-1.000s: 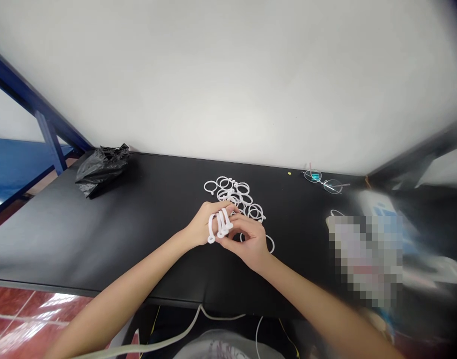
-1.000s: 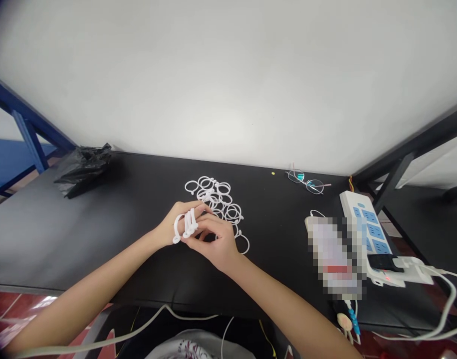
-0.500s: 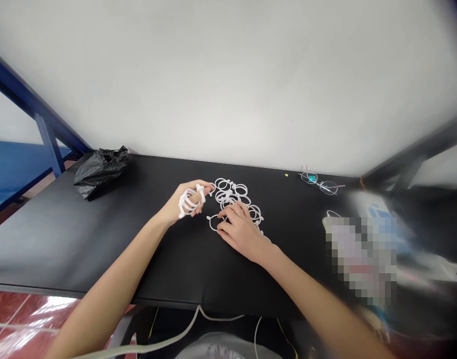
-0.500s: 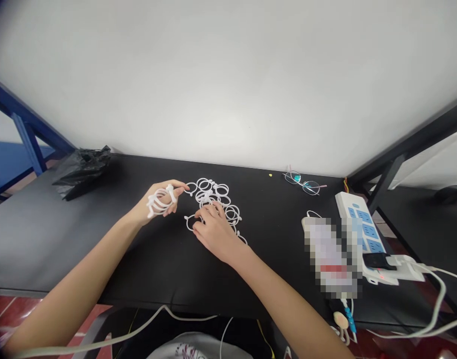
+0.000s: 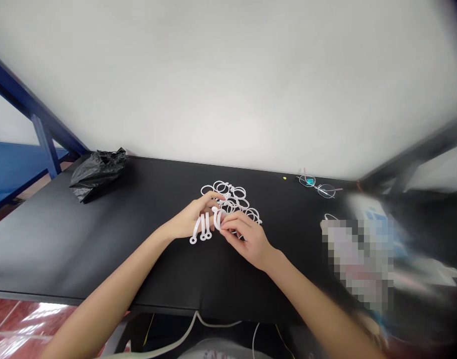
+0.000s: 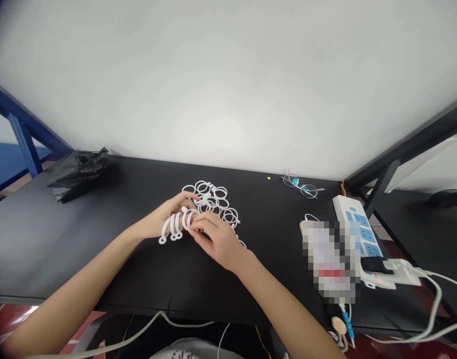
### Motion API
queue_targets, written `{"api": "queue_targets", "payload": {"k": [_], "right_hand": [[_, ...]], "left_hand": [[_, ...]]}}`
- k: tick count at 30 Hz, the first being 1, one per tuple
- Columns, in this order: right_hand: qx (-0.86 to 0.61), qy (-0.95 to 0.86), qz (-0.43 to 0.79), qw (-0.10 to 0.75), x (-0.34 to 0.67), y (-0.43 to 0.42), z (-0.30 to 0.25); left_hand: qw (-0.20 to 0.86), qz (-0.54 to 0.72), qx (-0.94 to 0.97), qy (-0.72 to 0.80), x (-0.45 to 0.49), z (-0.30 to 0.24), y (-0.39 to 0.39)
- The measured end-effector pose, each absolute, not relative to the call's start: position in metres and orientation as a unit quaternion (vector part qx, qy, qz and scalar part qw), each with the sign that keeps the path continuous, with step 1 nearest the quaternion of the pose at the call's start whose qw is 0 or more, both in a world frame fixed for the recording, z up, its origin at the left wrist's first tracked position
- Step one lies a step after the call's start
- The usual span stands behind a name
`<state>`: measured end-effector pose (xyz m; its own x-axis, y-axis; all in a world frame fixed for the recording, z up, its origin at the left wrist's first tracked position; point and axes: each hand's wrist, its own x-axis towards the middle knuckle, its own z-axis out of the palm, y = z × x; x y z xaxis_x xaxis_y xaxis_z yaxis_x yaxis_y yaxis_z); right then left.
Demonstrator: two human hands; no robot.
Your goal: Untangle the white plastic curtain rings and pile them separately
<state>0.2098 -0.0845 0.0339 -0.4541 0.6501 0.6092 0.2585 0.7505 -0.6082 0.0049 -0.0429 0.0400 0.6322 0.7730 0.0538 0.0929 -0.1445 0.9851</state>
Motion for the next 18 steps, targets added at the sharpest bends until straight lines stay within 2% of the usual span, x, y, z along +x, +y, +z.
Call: {"api": "queue_targets", "payload": {"k": [3,7,9,14,18], "right_hand": [[-0.266,-0.845,0.210,0.413,0.208,-0.085,0.032],[-0.278,-0.838,0.195,0.428,0.210,-0.082,0.027],[-0.281,-0.833,0.179,0.442,0.210,-0.080,0.024],[-0.300,-0.800,0.133,0.502,0.207,-0.077,0.020],[-0.313,-0.773,0.141,0.534,0.206,-0.076,0.023]], "left_hand": [[0.514,0.293,0.751,0.293,0.009,0.038,-0.043],[0.445,0.355,0.768,0.293,0.012,0.038,-0.040],[0.452,0.374,0.755,0.292,0.013,0.038,-0.040],[0.544,0.363,0.710,0.260,0.014,0.041,-0.044],[0.543,0.403,0.686,0.270,0.014,0.039,-0.045]]}}
